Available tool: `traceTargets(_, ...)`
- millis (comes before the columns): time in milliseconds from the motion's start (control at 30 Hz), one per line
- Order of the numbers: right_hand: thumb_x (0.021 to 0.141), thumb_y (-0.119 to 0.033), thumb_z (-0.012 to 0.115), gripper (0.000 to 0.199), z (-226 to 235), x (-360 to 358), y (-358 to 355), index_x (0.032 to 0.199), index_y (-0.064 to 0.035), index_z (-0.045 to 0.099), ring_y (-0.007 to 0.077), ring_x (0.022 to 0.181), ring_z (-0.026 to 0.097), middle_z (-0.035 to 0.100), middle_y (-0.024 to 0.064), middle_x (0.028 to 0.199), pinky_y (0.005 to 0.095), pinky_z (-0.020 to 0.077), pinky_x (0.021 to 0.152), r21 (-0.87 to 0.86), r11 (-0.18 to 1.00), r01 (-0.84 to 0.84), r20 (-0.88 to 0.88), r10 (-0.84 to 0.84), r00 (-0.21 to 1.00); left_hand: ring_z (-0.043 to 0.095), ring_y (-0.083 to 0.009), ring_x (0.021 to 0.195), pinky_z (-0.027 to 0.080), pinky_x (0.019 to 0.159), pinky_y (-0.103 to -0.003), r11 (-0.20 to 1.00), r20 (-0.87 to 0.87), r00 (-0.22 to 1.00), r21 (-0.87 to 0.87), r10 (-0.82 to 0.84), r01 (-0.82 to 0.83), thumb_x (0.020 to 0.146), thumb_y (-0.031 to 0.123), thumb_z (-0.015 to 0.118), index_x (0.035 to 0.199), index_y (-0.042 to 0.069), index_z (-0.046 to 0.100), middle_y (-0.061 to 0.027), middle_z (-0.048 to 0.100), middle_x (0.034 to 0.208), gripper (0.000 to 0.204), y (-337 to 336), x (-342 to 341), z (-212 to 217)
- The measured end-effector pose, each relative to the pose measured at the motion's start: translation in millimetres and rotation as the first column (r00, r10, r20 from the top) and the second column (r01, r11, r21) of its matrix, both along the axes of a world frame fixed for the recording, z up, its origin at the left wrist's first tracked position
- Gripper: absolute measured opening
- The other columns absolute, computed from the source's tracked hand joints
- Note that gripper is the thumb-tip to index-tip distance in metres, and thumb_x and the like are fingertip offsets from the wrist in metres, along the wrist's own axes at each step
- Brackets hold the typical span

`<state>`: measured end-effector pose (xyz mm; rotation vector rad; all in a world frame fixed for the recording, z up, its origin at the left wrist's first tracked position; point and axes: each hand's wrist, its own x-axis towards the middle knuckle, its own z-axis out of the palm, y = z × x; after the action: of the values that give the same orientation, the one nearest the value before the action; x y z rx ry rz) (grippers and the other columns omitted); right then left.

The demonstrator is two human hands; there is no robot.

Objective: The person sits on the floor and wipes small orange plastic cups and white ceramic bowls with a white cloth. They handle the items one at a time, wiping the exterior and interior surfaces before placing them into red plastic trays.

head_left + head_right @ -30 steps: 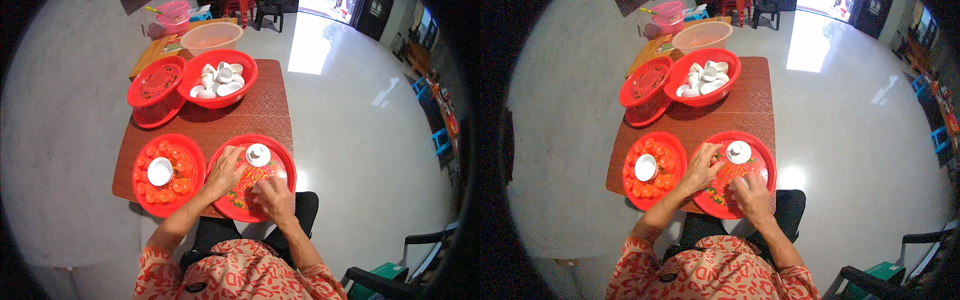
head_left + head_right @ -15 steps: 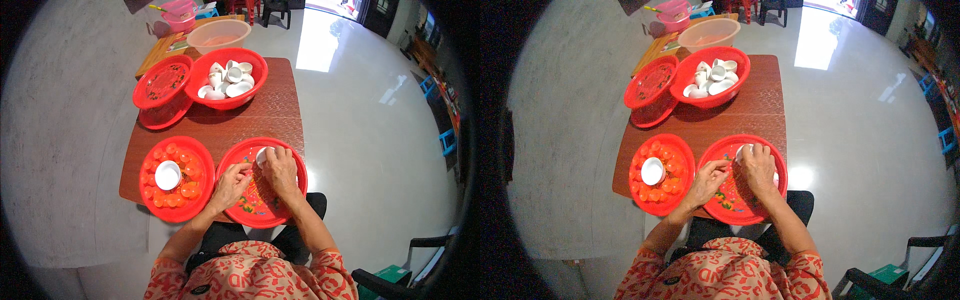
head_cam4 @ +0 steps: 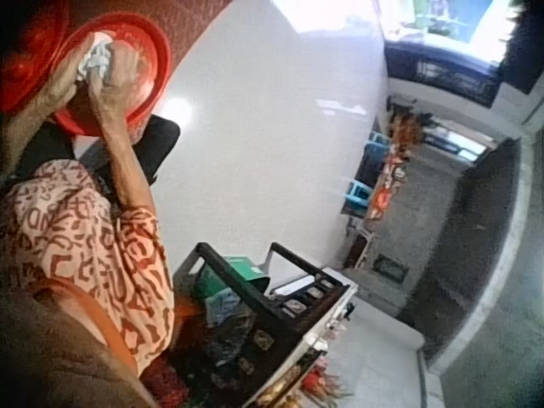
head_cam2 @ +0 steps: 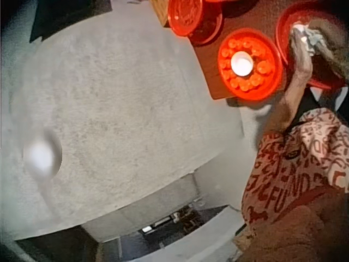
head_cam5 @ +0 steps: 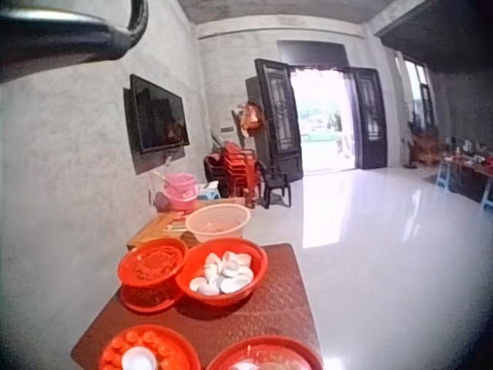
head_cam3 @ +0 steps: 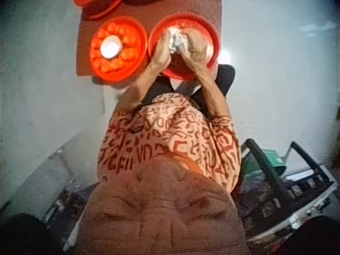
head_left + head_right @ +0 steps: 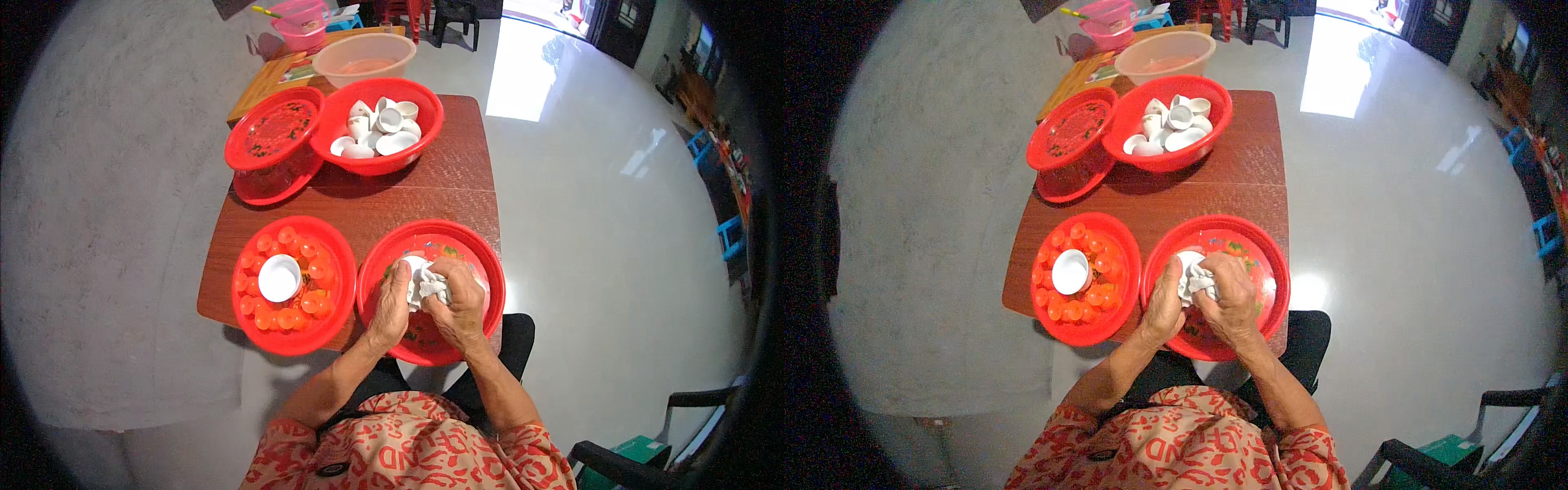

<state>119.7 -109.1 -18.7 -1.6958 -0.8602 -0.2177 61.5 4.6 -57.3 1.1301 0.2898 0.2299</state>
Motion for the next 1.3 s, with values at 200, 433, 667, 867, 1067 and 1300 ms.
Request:
traceTargets(200,0.059,0.002,0.059,0.034,13,-10,-16,0.093,-0.0003,0.06,0.0257,0.089,0.056,0.057,0.0125,0.095,0.0343,0.045,0.08,0.005,0.997,-0.083,0.061,0.083,0.995,0.057,-0.0168,0.099,0.047,0.086,-0.032,0.995,0.039,0.999,-0.097,-0.006,0.01,0.094,0.059,0.024,0.126,0.009,0.043,-0.007,0.057,0.11,0.062,-12,-14,23)
traceTargets(433,0.063,0.002,0.061,0.029,20,-14,-34,0.092,-0.0009,0.059,0.0264,0.093,0.055,0.053,0.013,0.099,0.0342,0.0448,0.082,0.031,0.966,-0.255,-0.091,0.257,0.962,0.057,-0.0137,0.095,0.049,0.079,-0.031,0.931,0.031,0.996,-0.352,-0.089,0.094,0.096,0.053,0.032,0.129,0.009,0.042,-0.0047,0.057,0.108,0.056,-18,-24,36)
traceTargets(667,0.066,0.005,0.057,0.031,22,-18,-51,0.096,-0.001,0.059,0.0268,0.092,0.057,0.054,0.0152,0.102,0.0347,0.047,0.08,0.101,0.993,0.058,-0.166,-0.041,0.985,0.058,-0.0166,0.099,0.051,0.08,-0.034,0.893,0.165,0.969,-0.382,-0.186,0.237,0.092,0.057,0.036,0.13,0.008,0.041,-0.006,0.058,0.107,0.062,-8,-30,39)
traceTargets(867,0.06,0.003,0.066,0.045,18,-35,-37,0.104,-0.0018,0.059,0.0325,0.102,0.051,0.049,0.0183,0.109,0.0384,0.0439,0.086,-0.05,0.995,-0.085,0.126,0.091,0.988,0.058,-0.018,0.099,0.049,0.085,-0.034,0.941,0.06,0.992,-0.316,-0.11,0.124,0.091,0.062,0.032,0.13,0.005,0.04,-0.0077,0.058,0.109,0.069,-19,-33,46)
traceTargets(1067,0.06,0.004,0.063,0.041,22,-28,-58,0.101,-0.0005,0.06,0.0302,0.098,0.054,0.051,0.0164,0.107,0.0374,0.0456,0.084,-0.028,0.97,-0.24,-0.015,0.239,0.971,0.057,-0.0187,0.102,0.05,0.081,-0.032,0.952,0.041,0.991,-0.276,-0.125,0.132,0.087,0.059,0.048,0.131,0.0,0.039,-0.0083,0.057,0.114,0.075,-12,-42,36)
traceTargets(1300,0.065,0.003,0.055,0.039,26,-18,-59,0.103,-0.0005,0.059,0.0276,0.094,0.055,0.053,0.0147,0.102,0.0349,0.045,0.083,0.085,0.996,-0.023,-0.147,0.036,0.988,0.058,-0.0198,0.092,0.05,0.07,-0.03,0.822,0.084,0.935,-0.454,-0.345,0.344,0.083,0.029,0.063,0.133,-0.004,0.036,-0.0099,0.056,0.113,0.066,-5,-49,44)
